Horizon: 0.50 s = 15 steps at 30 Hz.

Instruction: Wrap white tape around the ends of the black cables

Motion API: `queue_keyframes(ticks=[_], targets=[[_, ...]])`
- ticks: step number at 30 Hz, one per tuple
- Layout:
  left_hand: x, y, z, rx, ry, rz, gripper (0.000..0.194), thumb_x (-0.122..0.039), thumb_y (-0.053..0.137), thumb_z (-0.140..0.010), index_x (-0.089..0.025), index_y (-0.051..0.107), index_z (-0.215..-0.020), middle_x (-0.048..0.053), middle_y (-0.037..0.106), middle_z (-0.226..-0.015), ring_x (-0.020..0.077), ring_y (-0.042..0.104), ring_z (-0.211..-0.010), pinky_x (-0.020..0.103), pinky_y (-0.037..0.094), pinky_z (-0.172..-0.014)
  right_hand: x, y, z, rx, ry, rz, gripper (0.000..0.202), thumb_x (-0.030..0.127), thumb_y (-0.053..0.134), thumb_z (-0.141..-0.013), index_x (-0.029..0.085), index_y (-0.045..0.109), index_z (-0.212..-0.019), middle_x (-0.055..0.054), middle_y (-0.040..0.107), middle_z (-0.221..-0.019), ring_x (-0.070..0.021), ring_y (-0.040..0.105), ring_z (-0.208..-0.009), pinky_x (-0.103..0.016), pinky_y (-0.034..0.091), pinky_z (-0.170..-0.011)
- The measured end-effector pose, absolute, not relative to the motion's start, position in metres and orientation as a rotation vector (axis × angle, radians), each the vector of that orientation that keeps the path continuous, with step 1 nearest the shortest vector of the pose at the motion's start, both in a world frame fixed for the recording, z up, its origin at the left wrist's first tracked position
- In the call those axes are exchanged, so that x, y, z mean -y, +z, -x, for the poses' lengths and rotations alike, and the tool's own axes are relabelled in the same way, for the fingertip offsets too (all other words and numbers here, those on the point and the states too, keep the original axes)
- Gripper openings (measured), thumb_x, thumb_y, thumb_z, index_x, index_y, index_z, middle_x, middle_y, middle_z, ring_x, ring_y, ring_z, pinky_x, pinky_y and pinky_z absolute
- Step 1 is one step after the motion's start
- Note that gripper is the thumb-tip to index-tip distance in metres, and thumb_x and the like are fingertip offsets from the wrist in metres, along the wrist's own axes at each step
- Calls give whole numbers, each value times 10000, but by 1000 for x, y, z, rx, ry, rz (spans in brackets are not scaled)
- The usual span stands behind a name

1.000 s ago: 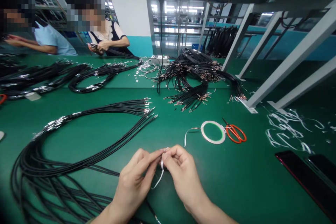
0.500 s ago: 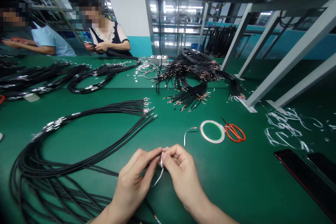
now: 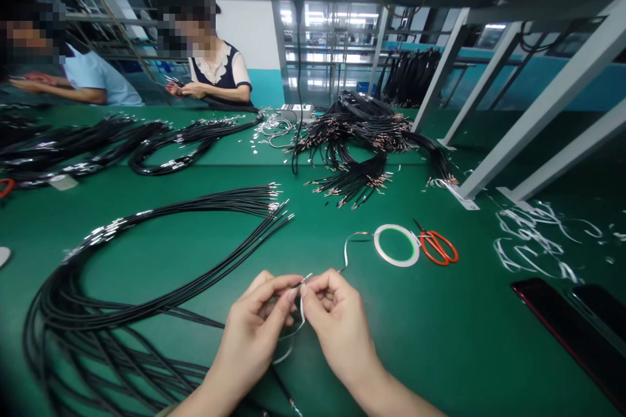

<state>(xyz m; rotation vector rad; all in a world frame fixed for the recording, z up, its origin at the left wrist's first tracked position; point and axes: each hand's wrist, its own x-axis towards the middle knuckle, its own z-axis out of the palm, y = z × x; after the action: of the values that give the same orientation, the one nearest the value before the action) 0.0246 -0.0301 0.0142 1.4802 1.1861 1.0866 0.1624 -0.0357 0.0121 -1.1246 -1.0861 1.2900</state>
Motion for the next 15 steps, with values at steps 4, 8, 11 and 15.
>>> queue_keyframes(ticks=[4, 8, 11, 15], targets=[[28, 14, -25, -1168, 1094, -1311, 210, -282, 568, -844, -210, 663, -1018, 7, 504, -836, 97, 573, -617, 202, 517, -514, 35, 9, -163, 1210, 1237, 1252, 206, 315, 611, -840, 167, 551, -708, 27, 541, -620, -95, 466, -528, -221, 385, -502], [28, 15, -25, -1143, 1075, -1265, 213, -287, 568, -849, -215, 656, -1029, -5, 493, -831, 83, 568, -621, 180, 509, -512, 36, 10, -161, 1154, 1315, 1192, 153, 302, 619, -835, 201, 529, -907, 7, 596, -789, -101, 532, -561, -233, 438, -530], [28, 16, -25, -1128, 1066, -1254, 219, -291, 569, -849, -215, 654, -1035, -7, 486, -830, 85, 572, -628, 179, 508, -515, 36, 12, -158, 1046, 1400, 1106, 262, 320, 593, -856, 235, 492, -1083, -24, 597, -982, -79, 537, -548, -227, 453, -519], [27, 17, -25, -1156, 1071, -1221, 217, -299, 606, -818, -186, 662, -994, -1, 508, -799, 92, 568, -615, 177, 496, -498, 34, 11, -158, 1055, 1365, 1116, 201, 348, 585, -864, 172, 594, -963, -7, 608, -787, -68, 486, -517, -194, 409, -489]])
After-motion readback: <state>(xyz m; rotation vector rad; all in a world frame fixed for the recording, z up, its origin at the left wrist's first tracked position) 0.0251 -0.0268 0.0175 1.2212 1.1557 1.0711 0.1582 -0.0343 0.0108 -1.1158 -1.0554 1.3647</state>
